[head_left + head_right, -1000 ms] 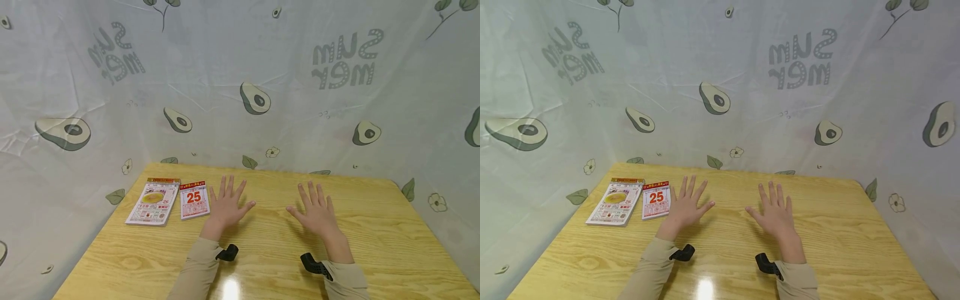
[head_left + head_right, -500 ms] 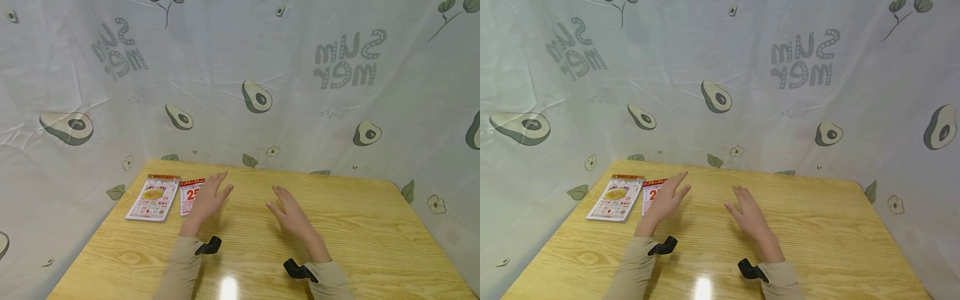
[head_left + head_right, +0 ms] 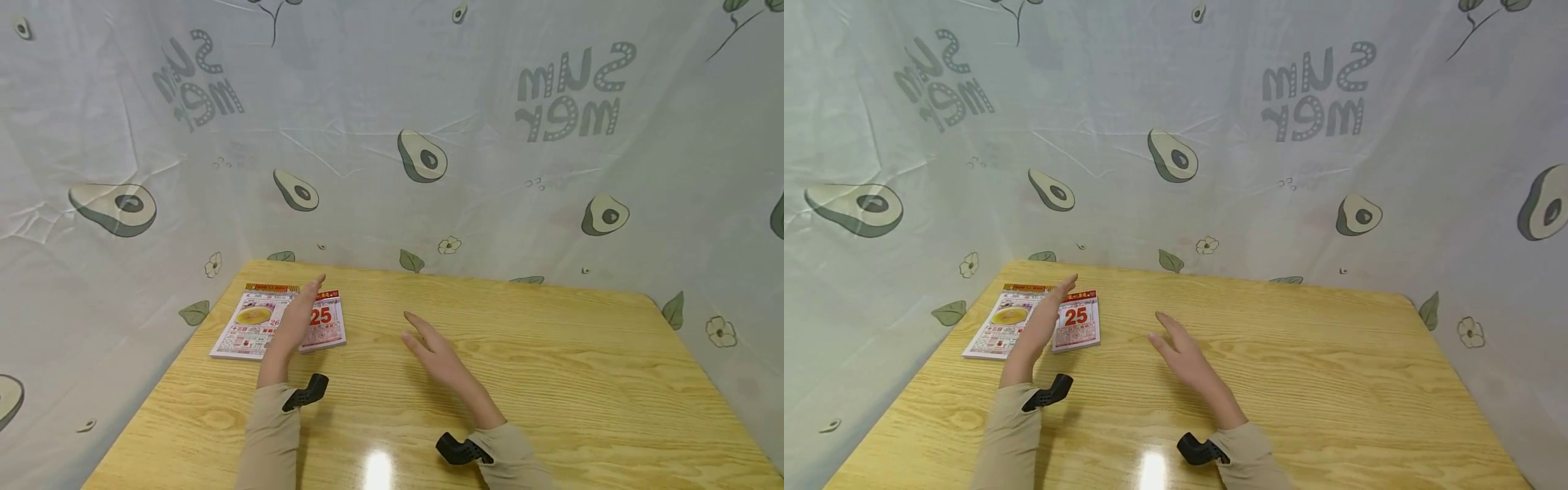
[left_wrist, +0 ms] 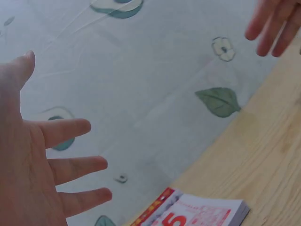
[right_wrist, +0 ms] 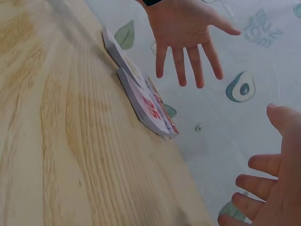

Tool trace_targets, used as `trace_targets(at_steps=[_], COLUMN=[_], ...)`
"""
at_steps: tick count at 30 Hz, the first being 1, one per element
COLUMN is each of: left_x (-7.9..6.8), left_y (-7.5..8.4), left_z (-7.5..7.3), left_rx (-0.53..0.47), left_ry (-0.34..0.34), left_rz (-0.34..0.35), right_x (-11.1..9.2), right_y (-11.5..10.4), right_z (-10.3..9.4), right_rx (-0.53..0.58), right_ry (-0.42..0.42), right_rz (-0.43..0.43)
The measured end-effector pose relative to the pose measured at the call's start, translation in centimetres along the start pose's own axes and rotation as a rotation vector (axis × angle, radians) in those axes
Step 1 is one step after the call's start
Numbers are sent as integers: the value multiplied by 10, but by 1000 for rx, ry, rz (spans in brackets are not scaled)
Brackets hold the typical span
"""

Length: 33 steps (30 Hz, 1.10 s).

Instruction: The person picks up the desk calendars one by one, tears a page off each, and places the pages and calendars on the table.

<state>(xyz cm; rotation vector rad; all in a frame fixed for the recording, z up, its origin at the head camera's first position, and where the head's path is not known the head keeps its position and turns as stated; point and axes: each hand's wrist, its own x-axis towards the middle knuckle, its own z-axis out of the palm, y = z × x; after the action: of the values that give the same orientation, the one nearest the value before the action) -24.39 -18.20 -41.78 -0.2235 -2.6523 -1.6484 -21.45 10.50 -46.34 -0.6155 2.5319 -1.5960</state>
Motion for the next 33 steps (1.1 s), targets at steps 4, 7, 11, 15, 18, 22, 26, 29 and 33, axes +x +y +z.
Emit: trace_targets(at_steps=[4,7,11,15,18,22,26,29,33], left_x=[-3,-7,-10,-11,-10,-8,-8,-8,-8], left_y=[-9,-16,-28,-38,-43,-48,-49,-50,-50], left_z=[-14,-21,-28,-34,-37,-37,-36,-36,-35], left_rx=[-94,-148,-231,-271,-288,-321,-374,-418,-443], left_ry=[-10,-15,-13,-5,8,11,6,5,-5], left_rz=[-47,-70,-112,-152,-179,-208,-237,-265,-293], right_x=[4,10,23,34,41,49,56,58,60], right_y=[-12,-13,-6,-7,-8,-9,-8,-10,-12], right_z=[11,20,34,47,56,68,77,83,88], right_rx=[72,105,135,184,252,406,541,628,751], right_ry=[-33,-45,-36,-31,-33,-63,-94,-114,-123], right_rz=[4,12,26,43,62,92,119,139,181])
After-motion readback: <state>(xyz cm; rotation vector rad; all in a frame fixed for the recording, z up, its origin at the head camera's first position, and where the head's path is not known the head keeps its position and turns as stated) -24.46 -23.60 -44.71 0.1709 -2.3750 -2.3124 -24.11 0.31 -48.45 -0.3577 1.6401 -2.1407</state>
